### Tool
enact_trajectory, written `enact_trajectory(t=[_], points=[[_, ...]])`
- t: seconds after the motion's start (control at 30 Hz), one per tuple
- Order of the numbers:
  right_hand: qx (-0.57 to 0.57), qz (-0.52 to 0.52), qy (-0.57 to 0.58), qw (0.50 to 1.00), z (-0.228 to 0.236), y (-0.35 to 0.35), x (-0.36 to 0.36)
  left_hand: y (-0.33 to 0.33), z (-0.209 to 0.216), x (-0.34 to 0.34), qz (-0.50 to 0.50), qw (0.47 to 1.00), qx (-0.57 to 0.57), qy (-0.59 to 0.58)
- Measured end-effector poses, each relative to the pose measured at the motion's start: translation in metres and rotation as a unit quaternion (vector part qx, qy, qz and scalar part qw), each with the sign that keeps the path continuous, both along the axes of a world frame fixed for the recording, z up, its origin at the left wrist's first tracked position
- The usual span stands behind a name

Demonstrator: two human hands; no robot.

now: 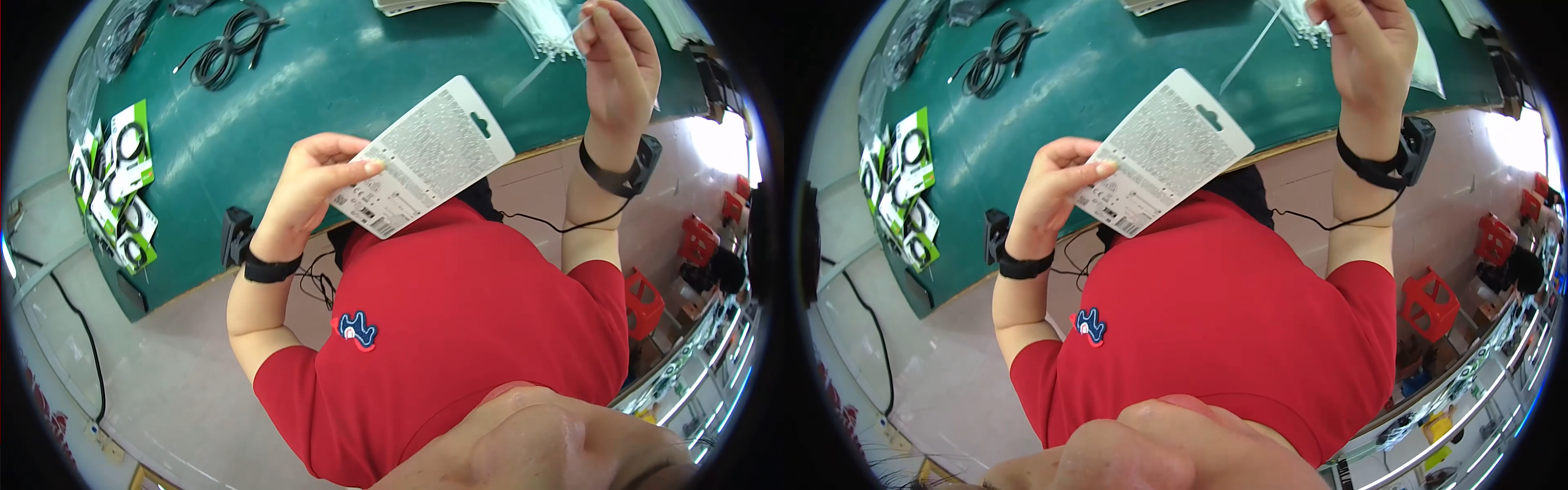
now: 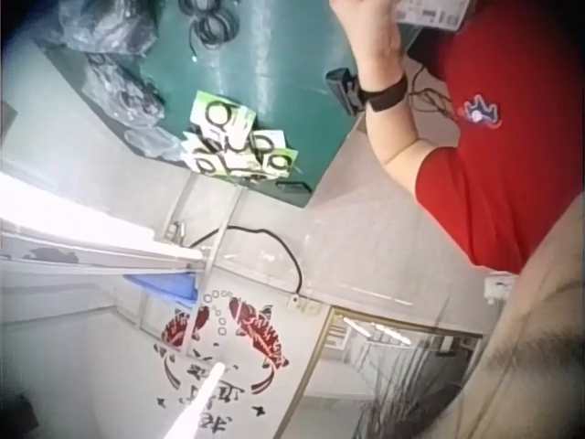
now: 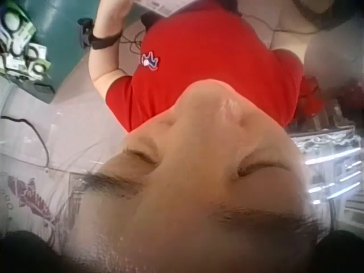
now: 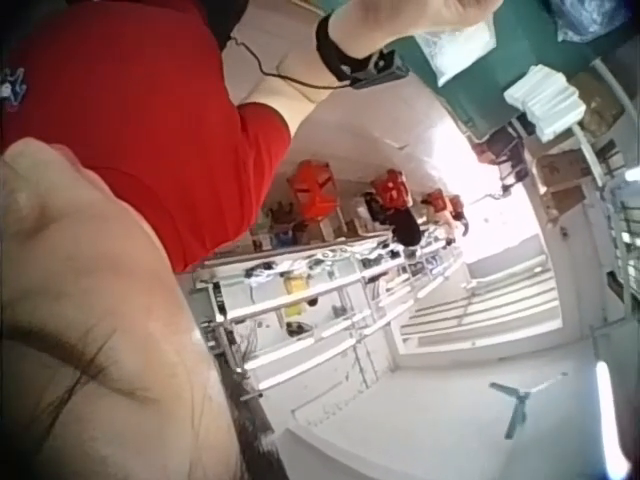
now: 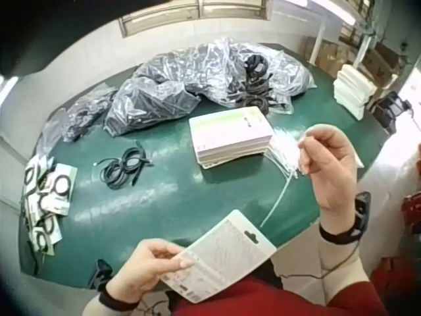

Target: Packaging USB cables into retail cardboard packs.

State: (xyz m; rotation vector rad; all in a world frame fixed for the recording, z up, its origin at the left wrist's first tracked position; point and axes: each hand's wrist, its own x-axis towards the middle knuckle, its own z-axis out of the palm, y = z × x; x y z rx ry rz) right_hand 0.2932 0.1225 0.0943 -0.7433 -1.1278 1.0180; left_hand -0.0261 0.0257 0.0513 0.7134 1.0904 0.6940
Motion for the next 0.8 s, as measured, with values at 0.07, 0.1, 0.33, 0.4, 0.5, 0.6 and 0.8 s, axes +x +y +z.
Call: enact_trajectory(t=[0.07, 0.1, 0.33, 0.4, 0.5, 0.6, 0.8], points=[[-0.026, 0.049, -0.034, 0.998, 0.004, -0.017, -0.027, 0.002, 0.0, 0.005, -0.007, 1.0, -0.024, -0.008], [-0.048, 0.091, -0.075, 0.992, 0.005, -0.022, -0.04, 0.002, -0.001, 0.005, -0.01, 0.999, -0.035, -0.015], [-0.097, 0.185, -0.161, 0.964, -0.007, -0.032, -0.085, -0.002, -0.012, 0.011, -0.02, 0.998, -0.058, -0.025], [-0.069, 0.175, -0.188, 0.964, -0.006, -0.033, -0.088, -0.003, -0.014, 0.011, -0.017, 0.997, -0.064, -0.027], [-0.01, 0.148, -0.239, 0.959, -0.003, -0.034, -0.091, -0.003, -0.015, 0.011, -0.02, 0.997, -0.071, -0.031], [0.011, 0.143, -0.271, 0.952, -0.002, -0.035, -0.091, -0.002, -0.018, 0.011, -0.021, 0.996, -0.073, -0.036], [0.058, 0.142, -0.309, 0.939, -0.018, -0.034, -0.087, -0.002, -0.019, 0.014, -0.029, 0.996, -0.073, -0.035]])
